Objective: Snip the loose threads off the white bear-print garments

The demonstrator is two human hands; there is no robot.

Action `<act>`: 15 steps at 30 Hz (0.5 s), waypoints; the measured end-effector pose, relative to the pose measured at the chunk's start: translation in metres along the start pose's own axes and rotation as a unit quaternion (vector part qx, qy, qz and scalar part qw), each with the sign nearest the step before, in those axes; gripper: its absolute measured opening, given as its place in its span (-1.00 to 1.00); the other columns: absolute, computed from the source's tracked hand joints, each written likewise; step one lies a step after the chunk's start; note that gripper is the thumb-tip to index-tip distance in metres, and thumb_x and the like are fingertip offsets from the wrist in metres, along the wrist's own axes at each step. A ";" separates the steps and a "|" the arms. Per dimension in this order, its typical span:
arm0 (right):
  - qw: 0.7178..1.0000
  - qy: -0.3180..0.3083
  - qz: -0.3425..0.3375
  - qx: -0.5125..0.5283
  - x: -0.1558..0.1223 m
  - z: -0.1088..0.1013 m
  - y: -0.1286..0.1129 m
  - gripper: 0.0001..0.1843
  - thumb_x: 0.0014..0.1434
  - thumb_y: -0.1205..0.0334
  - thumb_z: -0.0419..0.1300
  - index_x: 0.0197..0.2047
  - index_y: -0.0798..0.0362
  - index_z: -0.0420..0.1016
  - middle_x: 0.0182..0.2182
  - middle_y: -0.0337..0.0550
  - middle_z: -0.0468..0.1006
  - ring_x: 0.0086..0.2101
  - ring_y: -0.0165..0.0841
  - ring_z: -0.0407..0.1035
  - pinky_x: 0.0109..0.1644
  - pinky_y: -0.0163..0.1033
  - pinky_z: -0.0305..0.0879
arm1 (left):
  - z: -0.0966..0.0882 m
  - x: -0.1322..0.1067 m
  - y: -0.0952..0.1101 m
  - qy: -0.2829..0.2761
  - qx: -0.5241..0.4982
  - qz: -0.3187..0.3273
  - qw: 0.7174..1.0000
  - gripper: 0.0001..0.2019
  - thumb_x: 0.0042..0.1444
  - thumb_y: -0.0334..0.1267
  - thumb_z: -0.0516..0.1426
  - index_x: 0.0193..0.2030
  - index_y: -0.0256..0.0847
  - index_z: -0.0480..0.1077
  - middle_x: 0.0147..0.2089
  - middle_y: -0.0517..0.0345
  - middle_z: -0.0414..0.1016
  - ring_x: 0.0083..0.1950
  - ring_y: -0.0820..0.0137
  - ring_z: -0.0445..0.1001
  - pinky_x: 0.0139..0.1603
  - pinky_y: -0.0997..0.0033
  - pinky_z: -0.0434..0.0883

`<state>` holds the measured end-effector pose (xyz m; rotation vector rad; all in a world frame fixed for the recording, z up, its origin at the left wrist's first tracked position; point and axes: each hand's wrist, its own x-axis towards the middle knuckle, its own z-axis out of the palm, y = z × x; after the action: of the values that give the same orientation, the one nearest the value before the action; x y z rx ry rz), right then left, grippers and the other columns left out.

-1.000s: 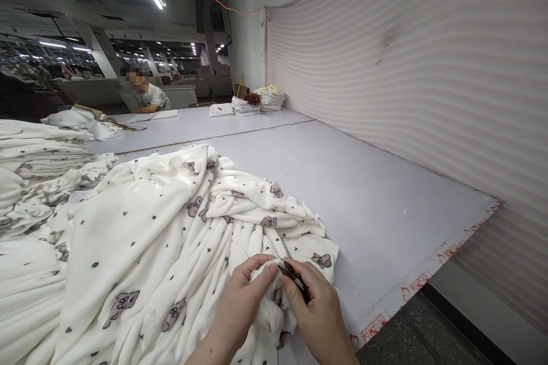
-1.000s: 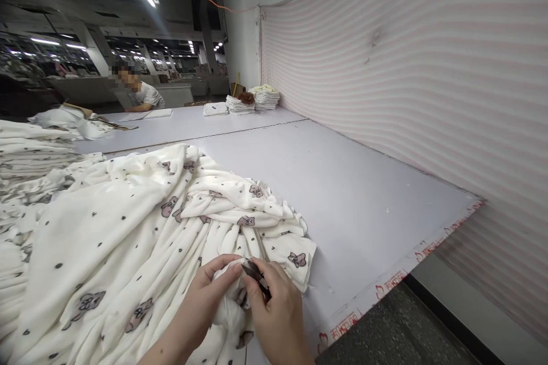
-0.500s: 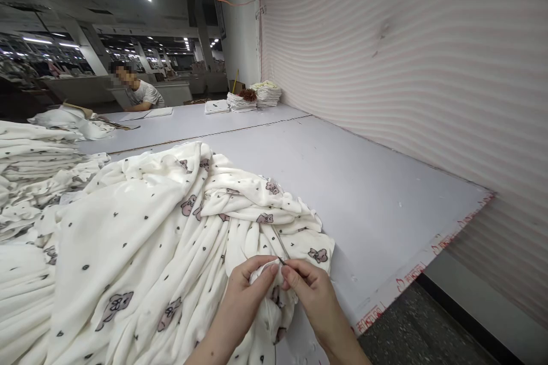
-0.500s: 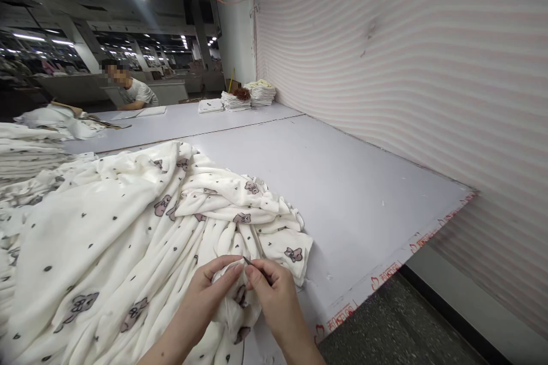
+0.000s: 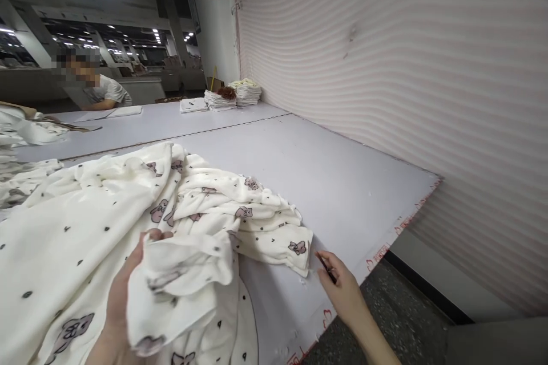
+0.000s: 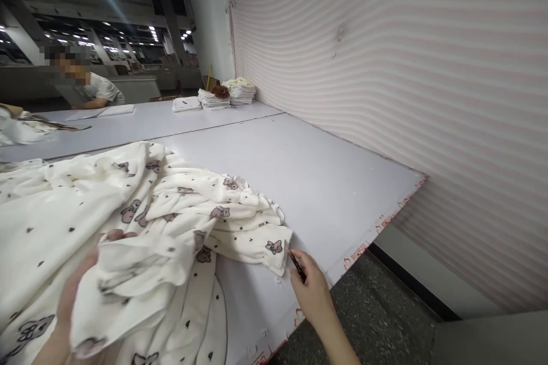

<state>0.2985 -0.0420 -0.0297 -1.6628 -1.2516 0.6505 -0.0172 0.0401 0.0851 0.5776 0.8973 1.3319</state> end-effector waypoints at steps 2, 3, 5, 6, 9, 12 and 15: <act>1.000 0.001 -0.013 -0.025 0.000 0.006 0.006 -0.53 0.07 0.36 0.11 0.05 -0.12 0.46 -0.18 -0.14 0.50 -0.24 -0.24 0.40 -0.18 -0.22 0.31 | 0.005 0.000 0.003 -0.053 -0.015 -0.010 0.998 -0.92 0.12 -0.26 0.04 -0.38 -0.15 0.28 -0.52 0.40 0.35 -0.54 0.57 0.30 -0.49 0.63 0.29; 0.999 0.001 -0.021 -0.034 0.002 0.011 0.006 -0.48 0.03 0.40 0.10 0.06 -0.16 0.47 -0.26 -0.17 0.48 -0.34 -0.28 0.37 -0.25 -0.24 0.27 | 0.008 0.000 0.000 -0.077 0.005 -0.020 0.997 -0.91 0.10 -0.25 0.09 -0.40 -0.16 0.27 -0.56 0.38 0.32 -0.58 0.58 0.25 -0.54 0.66 0.25; 0.999 0.000 -0.034 -0.040 0.008 0.020 0.003 -0.48 -0.02 0.45 0.10 -0.02 -0.18 0.53 -0.38 -0.21 0.39 -0.48 -0.35 0.26 -0.35 -0.28 0.18 | 0.013 -0.002 -0.012 -0.117 0.086 -0.032 0.989 -0.85 0.05 -0.19 0.19 -0.38 -0.17 0.31 -0.59 0.37 0.28 -0.62 0.58 0.19 -0.61 0.67 0.18; 0.999 0.000 -0.037 -0.034 0.012 0.022 0.000 -0.54 -0.04 0.46 0.11 -0.11 -0.14 0.56 -0.39 -0.21 0.37 -0.49 -0.37 0.22 -0.36 -0.29 0.14 | 0.014 -0.002 -0.019 -0.141 0.146 -0.031 0.979 -0.83 0.05 -0.17 0.20 -0.37 -0.18 0.33 -0.57 0.35 0.29 -0.60 0.56 0.21 -0.60 0.64 0.20; 1.000 0.002 -0.024 0.014 0.028 0.022 -0.010 -0.82 -0.01 0.38 0.13 -0.34 -0.02 0.51 -0.29 -0.18 0.35 -0.41 -0.36 0.22 -0.37 -0.31 0.11 | 0.013 -0.003 -0.037 -0.230 0.382 0.000 0.895 -0.80 0.16 -0.09 0.11 -0.36 -0.17 0.37 -0.42 0.27 0.38 -0.37 0.41 0.38 -0.31 0.49 0.33; 0.994 -0.033 0.029 0.096 0.038 0.018 -0.023 -0.88 0.11 0.22 0.09 -0.40 0.03 0.39 -0.45 -0.24 0.29 -0.50 -0.41 0.16 -0.49 -0.36 0.06 | 0.016 -0.007 -0.050 -0.279 0.541 0.020 0.793 -0.78 0.21 -0.09 0.04 -0.33 -0.14 0.39 -0.29 0.20 0.44 -0.18 0.30 0.42 -0.14 0.40 0.30; 0.972 -0.103 0.092 0.192 0.034 0.025 -0.040 -0.78 0.18 0.11 0.00 -0.34 0.07 0.34 -0.59 -0.39 0.12 -0.67 -0.52 -0.11 -0.64 -0.39 -0.13 | 0.026 -0.015 -0.064 -0.286 0.592 0.043 0.752 -0.85 0.16 -0.12 0.08 -0.21 -0.09 0.39 -0.16 0.18 0.47 -0.09 0.25 0.41 -0.09 0.36 0.29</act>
<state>0.2722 0.0006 -0.0012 -1.4198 -1.0372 1.1269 0.0409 0.0174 0.0521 1.9097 1.1160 0.4063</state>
